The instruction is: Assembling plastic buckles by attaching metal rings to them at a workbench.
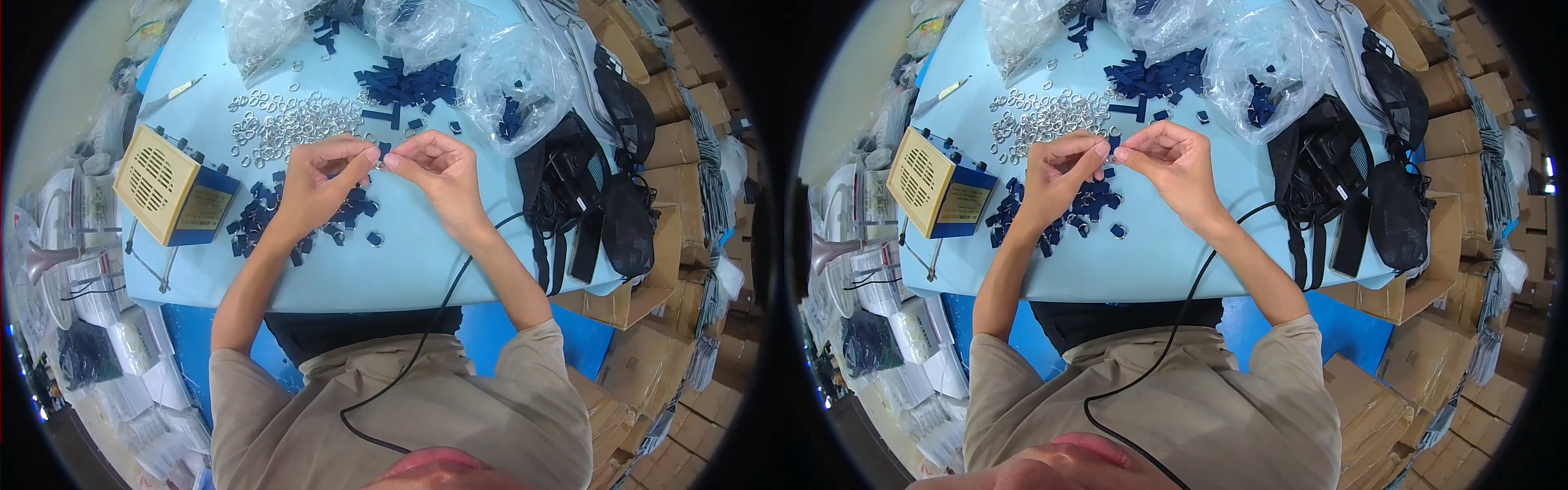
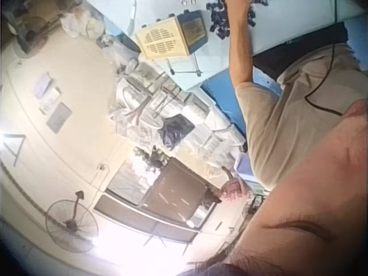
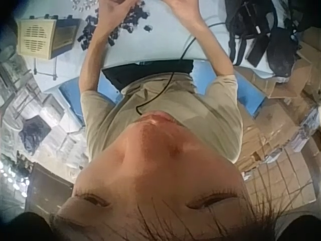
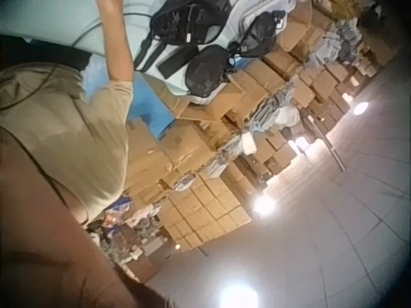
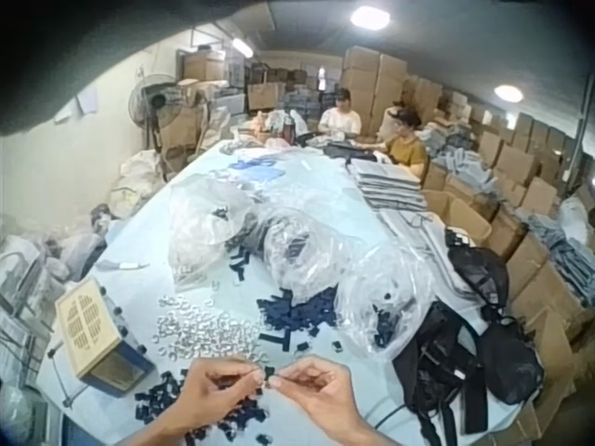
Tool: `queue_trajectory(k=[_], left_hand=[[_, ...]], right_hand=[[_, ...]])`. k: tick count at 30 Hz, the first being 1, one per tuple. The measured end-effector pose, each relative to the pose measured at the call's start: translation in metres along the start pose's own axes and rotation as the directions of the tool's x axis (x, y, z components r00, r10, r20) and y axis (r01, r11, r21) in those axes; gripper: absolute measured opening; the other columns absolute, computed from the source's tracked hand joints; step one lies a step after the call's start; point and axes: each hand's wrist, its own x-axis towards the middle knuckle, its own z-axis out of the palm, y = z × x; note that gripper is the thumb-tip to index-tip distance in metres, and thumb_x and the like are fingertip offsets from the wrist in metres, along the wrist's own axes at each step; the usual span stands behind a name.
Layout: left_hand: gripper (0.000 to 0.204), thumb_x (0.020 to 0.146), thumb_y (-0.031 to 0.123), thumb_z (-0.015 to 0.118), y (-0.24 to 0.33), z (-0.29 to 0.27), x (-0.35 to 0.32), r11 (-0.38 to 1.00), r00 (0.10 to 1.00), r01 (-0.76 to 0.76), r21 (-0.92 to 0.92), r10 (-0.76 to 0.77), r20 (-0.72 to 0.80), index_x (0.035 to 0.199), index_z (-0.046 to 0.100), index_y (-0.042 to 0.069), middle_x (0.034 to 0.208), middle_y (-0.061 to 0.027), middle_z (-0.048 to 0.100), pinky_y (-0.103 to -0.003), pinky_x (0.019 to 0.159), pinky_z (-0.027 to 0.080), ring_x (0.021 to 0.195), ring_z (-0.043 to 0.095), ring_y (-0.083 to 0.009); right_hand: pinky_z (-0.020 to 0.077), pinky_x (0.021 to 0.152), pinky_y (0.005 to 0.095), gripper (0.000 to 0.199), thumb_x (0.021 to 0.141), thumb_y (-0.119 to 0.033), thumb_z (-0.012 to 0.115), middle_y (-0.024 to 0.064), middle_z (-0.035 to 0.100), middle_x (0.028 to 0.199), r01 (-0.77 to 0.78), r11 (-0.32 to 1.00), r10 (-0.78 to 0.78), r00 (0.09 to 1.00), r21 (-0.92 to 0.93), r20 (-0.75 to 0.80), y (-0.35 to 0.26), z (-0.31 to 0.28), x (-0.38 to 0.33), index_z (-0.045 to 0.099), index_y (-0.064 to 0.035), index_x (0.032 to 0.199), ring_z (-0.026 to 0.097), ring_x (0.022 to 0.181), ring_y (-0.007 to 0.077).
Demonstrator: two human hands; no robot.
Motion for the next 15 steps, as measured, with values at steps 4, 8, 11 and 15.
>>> queue_trajectory(k=[4,8,11,15], left_hand=[[0.018,0.095,0.012,0.072,-0.0009,-0.002,-0.0005,0.998,0.999,0.044,-0.046,-0.044,0.009,0.102,0.076,-0.004,0.092,-0.0064,0.07,-0.021,0.062,0.048,0.071,0.062,-0.009],[0.018,0.095,0.012,0.072,0.0001,-0.0028,0.0001,0.996,0.999,0.046,-0.073,-0.044,0.025,0.102,0.077,-0.004,0.091,-0.0066,0.07,-0.022,0.062,0.049,0.071,0.062,-0.0094],[0.017,0.095,0.012,0.072,0.0005,-0.0025,-0.0002,0.994,0.998,0.063,-0.093,-0.061,0.02,0.102,0.077,-0.003,0.09,-0.0067,0.07,-0.022,0.062,0.049,0.07,0.061,-0.0094],[0.017,0.095,0.012,0.072,0.0012,-0.0042,-0.0001,0.991,0.997,0.076,-0.114,-0.073,0.03,0.101,0.078,-0.002,0.09,-0.0063,0.07,-0.022,0.062,0.049,0.071,0.061,-0.0095]], right_hand=[[0.0579,0.082,0.0273,0.01,0.086,0.003,0.076,0.0125,0.074,0.094,-0.027,0.997,0.026,0.999,0.075,0.027,0.0003,-0.0014,0.0008,0.068,0.0028,0.093,0.072,0.088,0.0155],[0.0574,0.084,0.0282,0.01,0.087,0.002,0.076,0.0118,0.074,0.094,-0.071,0.993,0.066,0.996,0.097,0.062,-0.0015,-0.0051,0.0018,0.068,0.0015,0.093,0.072,0.089,0.0155],[0.0574,0.084,0.0283,0.01,0.087,0.001,0.076,0.0113,0.074,0.093,-0.082,0.992,0.075,0.994,0.094,0.074,-0.0017,-0.0069,0.0022,0.068,0.0009,0.093,0.072,0.089,0.0159],[0.0574,0.083,0.0283,0.011,0.087,0.0,0.077,0.011,0.074,0.093,-0.1,0.99,0.092,0.992,0.097,0.082,-0.0036,-0.0072,0.0027,0.068,0.0009,0.093,0.072,0.088,0.0161]])
